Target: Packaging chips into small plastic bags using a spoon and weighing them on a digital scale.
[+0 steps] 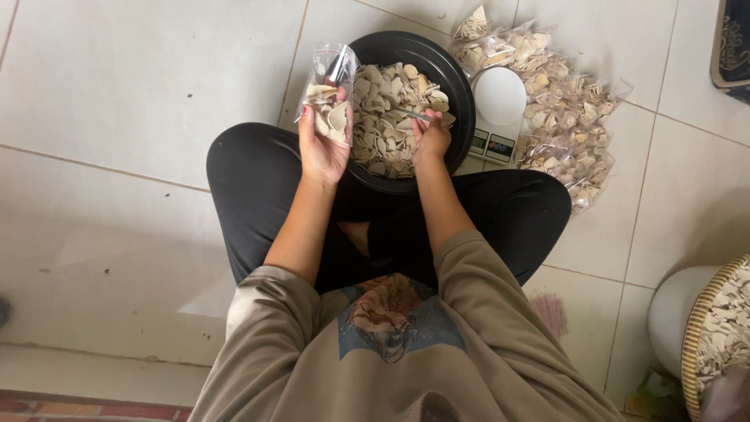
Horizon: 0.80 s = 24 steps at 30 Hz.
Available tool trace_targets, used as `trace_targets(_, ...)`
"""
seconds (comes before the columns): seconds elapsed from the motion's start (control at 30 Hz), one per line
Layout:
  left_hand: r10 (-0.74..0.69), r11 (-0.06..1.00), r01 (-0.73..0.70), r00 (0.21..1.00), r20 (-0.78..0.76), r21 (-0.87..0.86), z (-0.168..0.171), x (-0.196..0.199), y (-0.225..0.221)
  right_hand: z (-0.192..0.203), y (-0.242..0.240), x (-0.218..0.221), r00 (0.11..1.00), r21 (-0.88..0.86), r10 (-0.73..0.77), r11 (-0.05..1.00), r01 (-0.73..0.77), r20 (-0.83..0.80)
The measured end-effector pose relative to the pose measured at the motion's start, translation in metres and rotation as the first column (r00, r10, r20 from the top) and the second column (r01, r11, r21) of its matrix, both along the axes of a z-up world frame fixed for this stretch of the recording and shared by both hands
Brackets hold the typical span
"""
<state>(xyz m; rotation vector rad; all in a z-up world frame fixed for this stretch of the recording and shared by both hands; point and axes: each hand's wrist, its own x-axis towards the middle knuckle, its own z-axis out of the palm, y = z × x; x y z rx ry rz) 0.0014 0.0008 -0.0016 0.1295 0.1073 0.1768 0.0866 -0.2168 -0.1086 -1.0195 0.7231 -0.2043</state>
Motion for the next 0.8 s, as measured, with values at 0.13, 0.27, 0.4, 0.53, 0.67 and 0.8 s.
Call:
trace_targets(0.13,-0.003,1.0,0.003,1.0,-0.005,-0.003,-0.003,0.001,-0.002,-0.014,-0.012,0.01,1.0,0.063,0.006,0.998,-0.006,-0.014)
trace_targets(0.27,0.0,1.0,0.0,0.999,-0.033,-0.008,-0.01,0.002,-0.005,-0.014,-0.016,0.011,0.999,0.117,0.033,0.993,-0.029,-0.029)
trace_targets(0.4,-0.003,1.0,0.004,0.998,-0.061,0.021,-0.007,0.004,-0.007,0.0,-0.015,0.009,0.998,0.118,0.05,0.992,-0.044,-0.044)
trace_targets(0.53,0.007,1.0,-0.007,0.997,-0.074,0.007,0.005,0.0,-0.008,-0.001,-0.031,0.006,0.998,0.132,0.042,0.991,-0.037,-0.036)
trace_targets(0.67,-0.004,1.0,0.004,0.993,-0.114,-0.001,-0.016,0.008,-0.011,0.014,-0.049,0.005,0.998,0.134,0.055,0.989,-0.056,0.008)
trace_targets(0.8,-0.02,1.0,0.02,0.986,-0.166,0.0,-0.043,0.017,-0.017,0.055,-0.056,-0.004,0.994,0.117,0.097,0.988,-0.103,0.056)
